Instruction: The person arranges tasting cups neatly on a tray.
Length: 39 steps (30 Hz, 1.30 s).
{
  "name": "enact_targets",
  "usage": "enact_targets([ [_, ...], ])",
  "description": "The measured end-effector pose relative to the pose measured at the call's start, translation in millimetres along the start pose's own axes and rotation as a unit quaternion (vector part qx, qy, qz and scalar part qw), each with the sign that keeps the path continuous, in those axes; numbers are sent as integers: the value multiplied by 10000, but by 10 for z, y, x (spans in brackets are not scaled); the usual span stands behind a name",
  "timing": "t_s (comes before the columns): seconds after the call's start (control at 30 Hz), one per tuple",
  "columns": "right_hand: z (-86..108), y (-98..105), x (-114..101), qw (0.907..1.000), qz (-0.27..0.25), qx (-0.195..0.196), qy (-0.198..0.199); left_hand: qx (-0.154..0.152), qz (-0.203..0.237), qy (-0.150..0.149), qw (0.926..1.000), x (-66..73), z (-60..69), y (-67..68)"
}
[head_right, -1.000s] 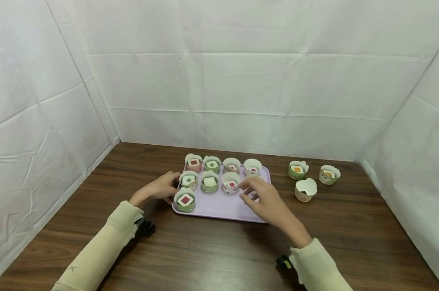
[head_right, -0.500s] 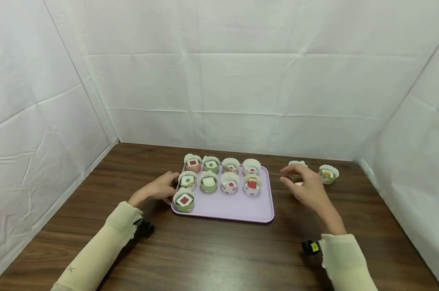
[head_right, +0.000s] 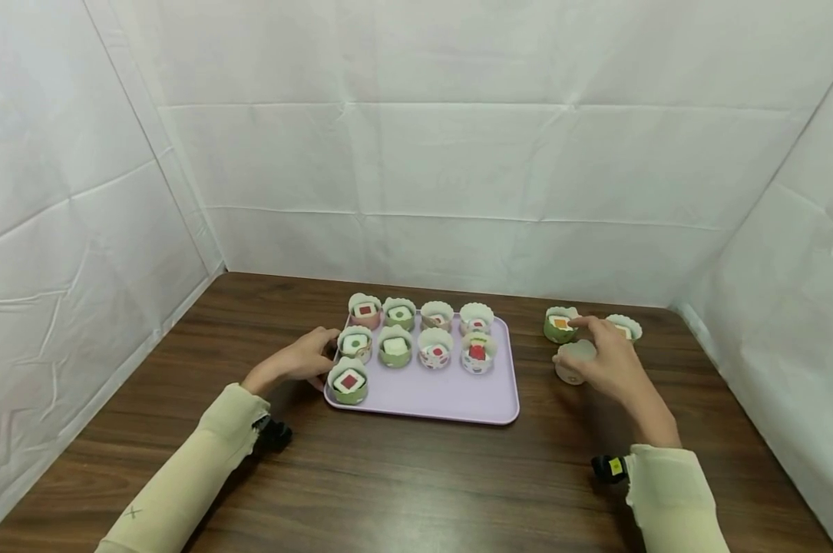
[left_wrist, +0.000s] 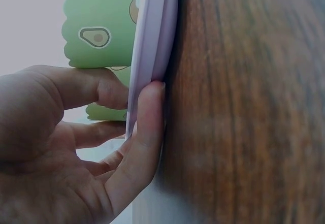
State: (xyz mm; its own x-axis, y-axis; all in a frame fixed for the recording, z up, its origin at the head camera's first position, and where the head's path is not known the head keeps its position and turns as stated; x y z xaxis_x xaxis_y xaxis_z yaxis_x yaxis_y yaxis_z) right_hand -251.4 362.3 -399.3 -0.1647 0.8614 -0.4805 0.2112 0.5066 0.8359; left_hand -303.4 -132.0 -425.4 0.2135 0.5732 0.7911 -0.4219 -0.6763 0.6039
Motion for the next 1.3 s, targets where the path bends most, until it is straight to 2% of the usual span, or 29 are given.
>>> enact_targets([
  [0.27,-32,-54,82,9988,48,-426,-245,-5,2,13,10000,-1,6,-1],
  [0.5,-26,-91,177,9988,147,-449,-142,-13,-4,0,10000,-14,1,-6],
  [0.8,-17,-116,244,9985,218,-465,-194,-4,-6,47,10000,-21,-1,-9],
  [1.03,-40,-147,276,9955,351,-714,-514,11,3,44,10000,-21,-5,-8],
  [1.3,-41,-169,298,9927,443,-813,-774,-13,-83,57,9999,-16,-16,-9],
])
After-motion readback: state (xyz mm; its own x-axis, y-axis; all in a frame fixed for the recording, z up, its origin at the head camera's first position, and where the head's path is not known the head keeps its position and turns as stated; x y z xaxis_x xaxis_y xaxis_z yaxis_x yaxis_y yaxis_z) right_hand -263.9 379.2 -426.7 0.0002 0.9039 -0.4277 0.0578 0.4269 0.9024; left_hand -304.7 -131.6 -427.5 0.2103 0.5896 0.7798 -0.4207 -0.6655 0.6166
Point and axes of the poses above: each hand's wrist, its own z-axis away from the middle knuckle, its own y-axis out of the back of the hand, x = y × z, the point moved 1 cm from there along -z, towards the middle knuckle, and after that the axes turned 7 degrees about -y, right-handed, at the moved point
